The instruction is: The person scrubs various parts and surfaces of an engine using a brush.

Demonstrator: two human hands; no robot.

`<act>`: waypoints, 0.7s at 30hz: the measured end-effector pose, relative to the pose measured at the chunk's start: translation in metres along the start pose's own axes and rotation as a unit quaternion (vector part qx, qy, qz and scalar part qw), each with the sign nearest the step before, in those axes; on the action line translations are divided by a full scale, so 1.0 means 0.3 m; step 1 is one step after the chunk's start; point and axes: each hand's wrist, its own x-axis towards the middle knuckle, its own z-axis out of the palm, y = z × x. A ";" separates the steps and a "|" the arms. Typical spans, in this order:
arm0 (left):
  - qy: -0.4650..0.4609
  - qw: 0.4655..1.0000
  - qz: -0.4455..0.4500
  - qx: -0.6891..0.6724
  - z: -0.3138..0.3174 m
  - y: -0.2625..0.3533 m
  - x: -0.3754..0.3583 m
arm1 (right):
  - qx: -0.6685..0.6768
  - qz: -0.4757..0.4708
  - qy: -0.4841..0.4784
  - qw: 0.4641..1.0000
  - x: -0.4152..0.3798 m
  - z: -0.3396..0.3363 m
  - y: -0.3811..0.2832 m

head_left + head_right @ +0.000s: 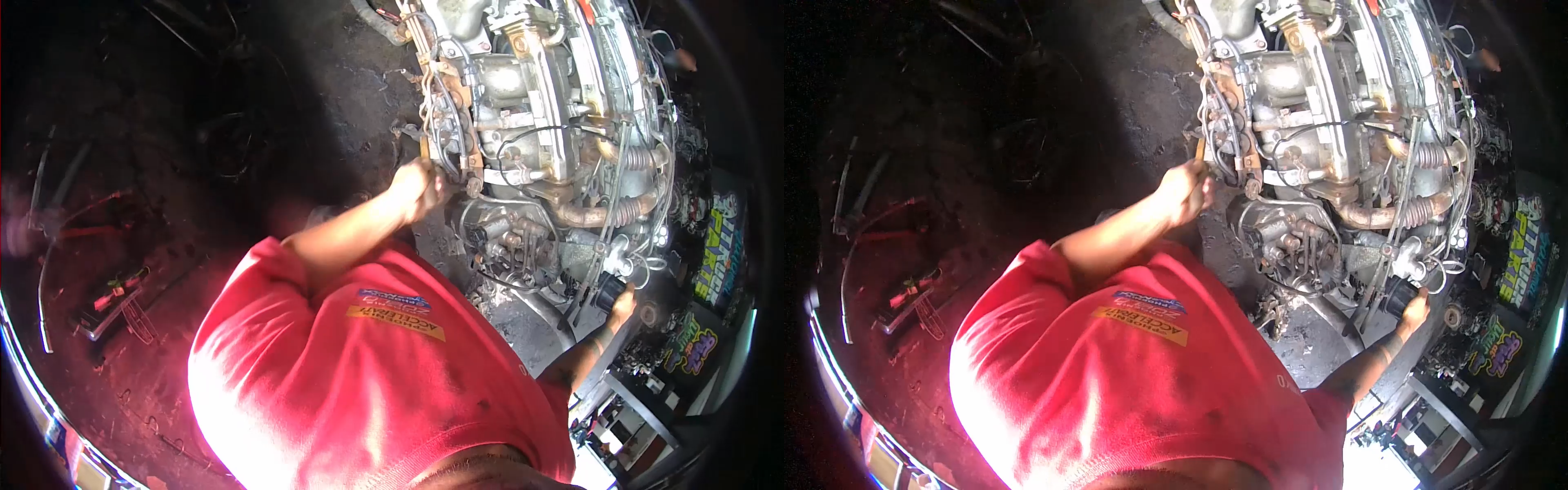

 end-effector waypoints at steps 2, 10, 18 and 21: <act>0.015 0.999 0.021 0.039 0.038 0.034 0.096 | -0.022 0.008 -0.021 0.999 0.045 0.014 0.034; 0.039 0.999 0.009 0.011 0.004 -0.020 -0.051 | -0.062 -0.302 -0.032 0.951 0.248 0.051 0.316; -0.043 0.998 0.017 0.035 -0.171 0.004 0.192 | 0.024 -0.162 -0.004 0.986 0.096 0.024 0.131; -0.039 0.999 0.024 0.016 -0.124 0.011 0.002 | 0.042 -0.063 -0.044 0.996 0.196 0.046 0.226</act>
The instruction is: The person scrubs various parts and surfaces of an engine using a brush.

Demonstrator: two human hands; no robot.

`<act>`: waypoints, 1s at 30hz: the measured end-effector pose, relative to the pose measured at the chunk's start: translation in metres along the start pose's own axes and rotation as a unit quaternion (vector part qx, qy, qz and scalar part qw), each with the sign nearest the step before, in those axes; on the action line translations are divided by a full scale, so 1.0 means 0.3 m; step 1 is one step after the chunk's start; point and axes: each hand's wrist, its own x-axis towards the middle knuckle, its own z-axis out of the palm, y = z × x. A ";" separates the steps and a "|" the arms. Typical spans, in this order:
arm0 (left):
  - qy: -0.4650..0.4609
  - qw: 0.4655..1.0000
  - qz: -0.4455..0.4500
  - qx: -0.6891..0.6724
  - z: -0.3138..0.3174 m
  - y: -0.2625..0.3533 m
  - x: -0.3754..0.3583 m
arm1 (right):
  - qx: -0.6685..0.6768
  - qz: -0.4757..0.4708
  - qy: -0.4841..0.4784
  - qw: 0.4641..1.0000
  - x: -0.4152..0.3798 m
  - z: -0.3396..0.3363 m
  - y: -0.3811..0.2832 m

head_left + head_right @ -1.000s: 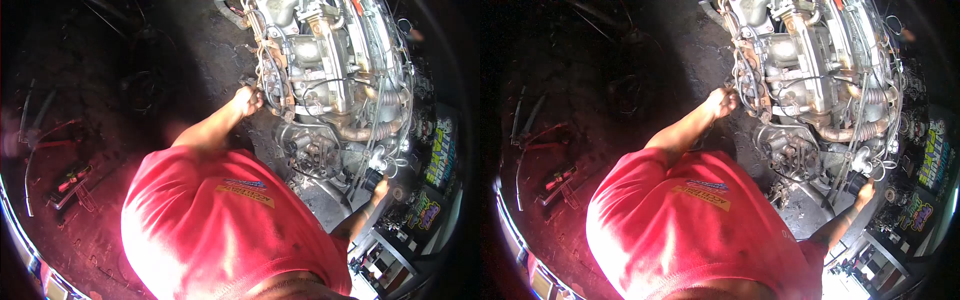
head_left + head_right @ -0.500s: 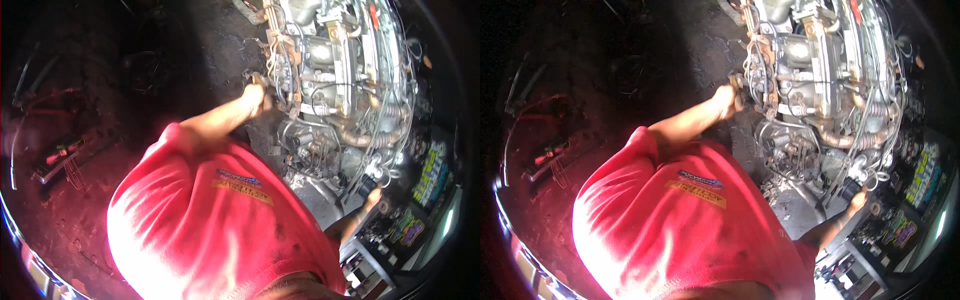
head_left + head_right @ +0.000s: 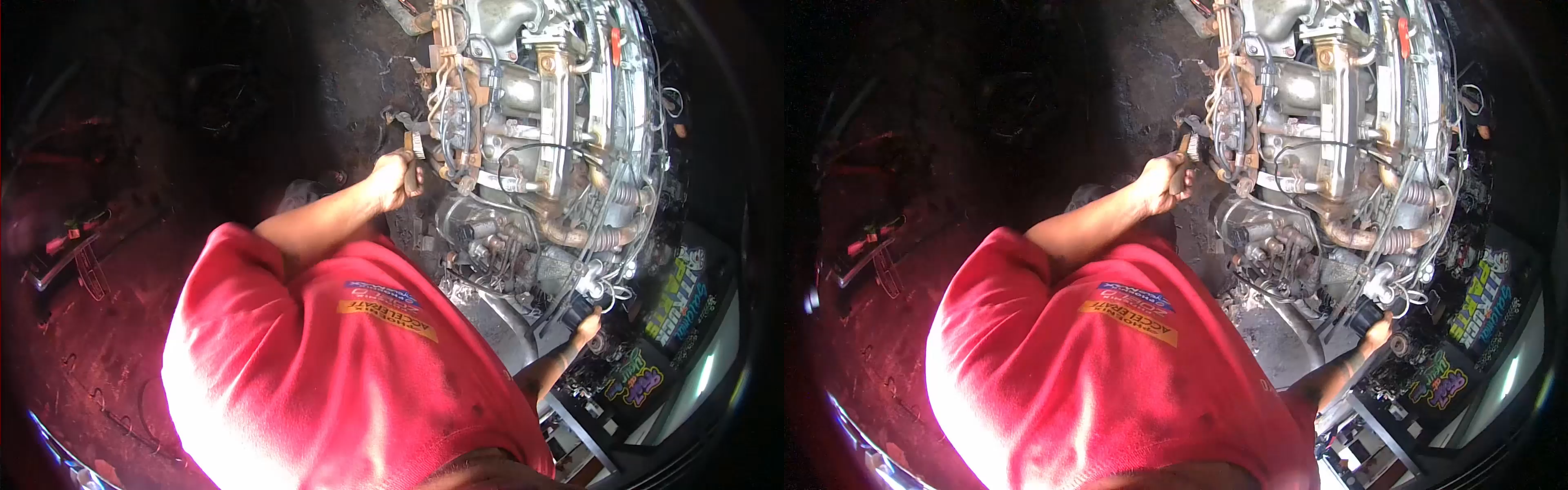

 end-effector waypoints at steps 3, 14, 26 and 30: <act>0.006 0.998 0.036 -0.053 0.070 0.016 0.082 | 0.018 -0.018 0.023 0.999 -0.119 -0.015 -0.156; -0.084 0.994 -0.073 -0.001 -0.024 0.067 0.031 | -0.063 -0.019 0.015 0.998 -0.086 -0.026 -0.131; -0.070 0.978 -0.148 0.133 -0.260 0.136 0.014 | 0.000 -0.046 0.055 0.997 -0.123 0.000 -0.146; -0.039 0.990 -0.132 -0.024 -0.114 0.042 -0.043 | -0.020 -0.072 0.056 0.996 -0.090 0.001 -0.105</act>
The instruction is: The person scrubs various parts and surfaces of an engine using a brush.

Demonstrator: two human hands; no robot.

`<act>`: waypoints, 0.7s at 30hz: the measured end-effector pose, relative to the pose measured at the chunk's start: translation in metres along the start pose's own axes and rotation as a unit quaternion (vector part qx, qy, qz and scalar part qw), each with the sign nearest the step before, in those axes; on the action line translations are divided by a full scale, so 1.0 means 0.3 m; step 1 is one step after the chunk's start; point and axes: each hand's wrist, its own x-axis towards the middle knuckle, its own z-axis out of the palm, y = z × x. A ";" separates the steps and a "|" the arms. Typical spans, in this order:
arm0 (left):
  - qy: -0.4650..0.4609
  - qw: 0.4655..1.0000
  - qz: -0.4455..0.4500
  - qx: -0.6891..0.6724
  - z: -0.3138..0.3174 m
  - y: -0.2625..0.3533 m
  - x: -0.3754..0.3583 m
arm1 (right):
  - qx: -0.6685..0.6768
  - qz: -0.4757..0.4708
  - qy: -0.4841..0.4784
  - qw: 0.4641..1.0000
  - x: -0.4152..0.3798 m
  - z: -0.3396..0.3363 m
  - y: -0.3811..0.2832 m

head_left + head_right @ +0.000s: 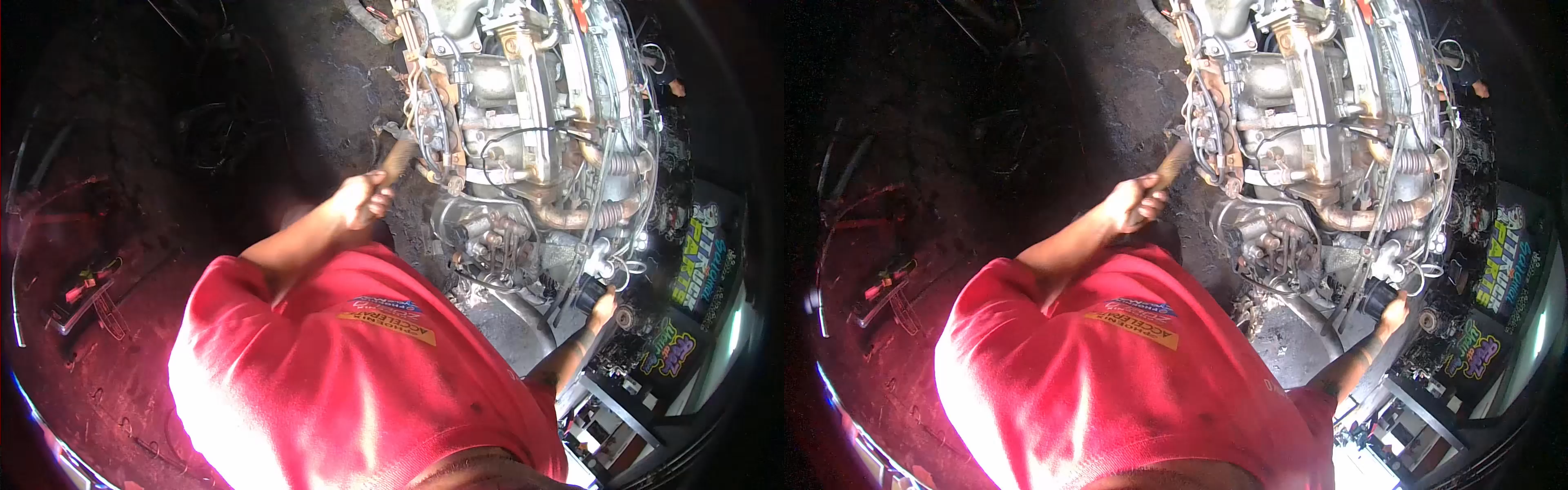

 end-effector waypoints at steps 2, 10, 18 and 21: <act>0.067 0.997 0.028 0.020 0.105 -0.037 0.089 | 0.011 -0.025 -0.008 1.000 -0.023 -0.014 -0.030; 0.217 0.952 0.071 0.205 0.077 -0.052 0.093 | -0.011 0.059 0.020 0.998 0.013 0.020 -0.010; 0.217 0.870 0.141 0.421 0.082 -0.062 0.317 | 0.071 0.198 -0.037 0.977 -0.042 -0.028 -0.135; 0.154 0.883 0.160 0.414 0.120 -0.050 0.121 | -0.021 0.156 -0.001 0.987 -0.037 -0.024 -0.136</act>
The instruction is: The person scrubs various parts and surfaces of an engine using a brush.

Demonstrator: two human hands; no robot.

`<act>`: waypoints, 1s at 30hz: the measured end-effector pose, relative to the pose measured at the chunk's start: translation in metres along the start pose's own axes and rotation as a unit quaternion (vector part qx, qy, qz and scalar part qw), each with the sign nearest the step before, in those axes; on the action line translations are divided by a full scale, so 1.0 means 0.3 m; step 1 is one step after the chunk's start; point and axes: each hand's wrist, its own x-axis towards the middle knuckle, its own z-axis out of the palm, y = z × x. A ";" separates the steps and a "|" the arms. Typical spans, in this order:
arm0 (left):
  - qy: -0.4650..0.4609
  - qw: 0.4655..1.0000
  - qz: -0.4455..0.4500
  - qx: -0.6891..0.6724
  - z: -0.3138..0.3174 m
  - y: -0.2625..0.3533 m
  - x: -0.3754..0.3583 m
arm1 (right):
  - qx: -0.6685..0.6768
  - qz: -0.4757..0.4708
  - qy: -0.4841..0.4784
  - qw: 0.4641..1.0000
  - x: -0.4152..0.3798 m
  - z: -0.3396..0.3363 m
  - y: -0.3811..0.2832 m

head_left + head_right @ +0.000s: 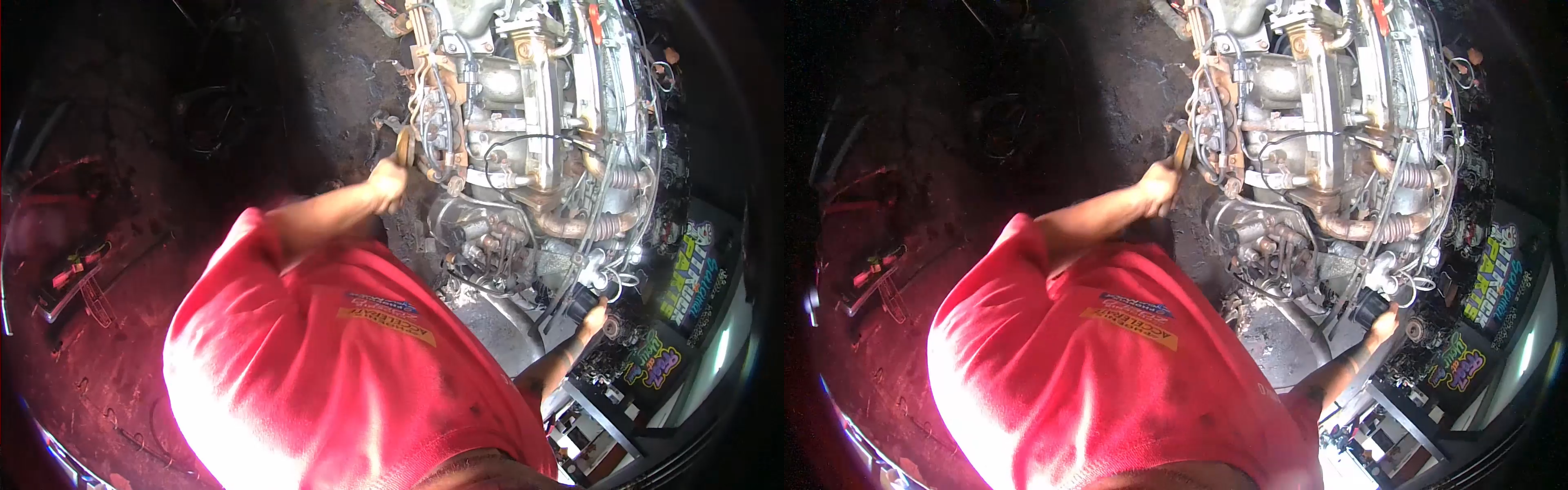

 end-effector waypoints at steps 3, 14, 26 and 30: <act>-0.012 0.994 -0.049 -0.098 0.052 -0.048 -0.072 | -0.047 -0.113 -0.030 0.992 0.196 0.046 0.261; -0.010 0.999 -0.006 0.040 0.040 0.070 -0.205 | 0.042 -0.085 -0.021 0.995 -0.047 0.003 0.005; 0.001 0.998 -0.063 -0.007 0.187 0.017 -0.087 | 0.001 0.021 0.019 1.000 -0.054 0.005 -0.039; -0.058 0.995 -0.045 -0.068 0.182 -0.041 -0.222 | -0.021 0.023 0.001 1.000 -0.083 -0.013 -0.079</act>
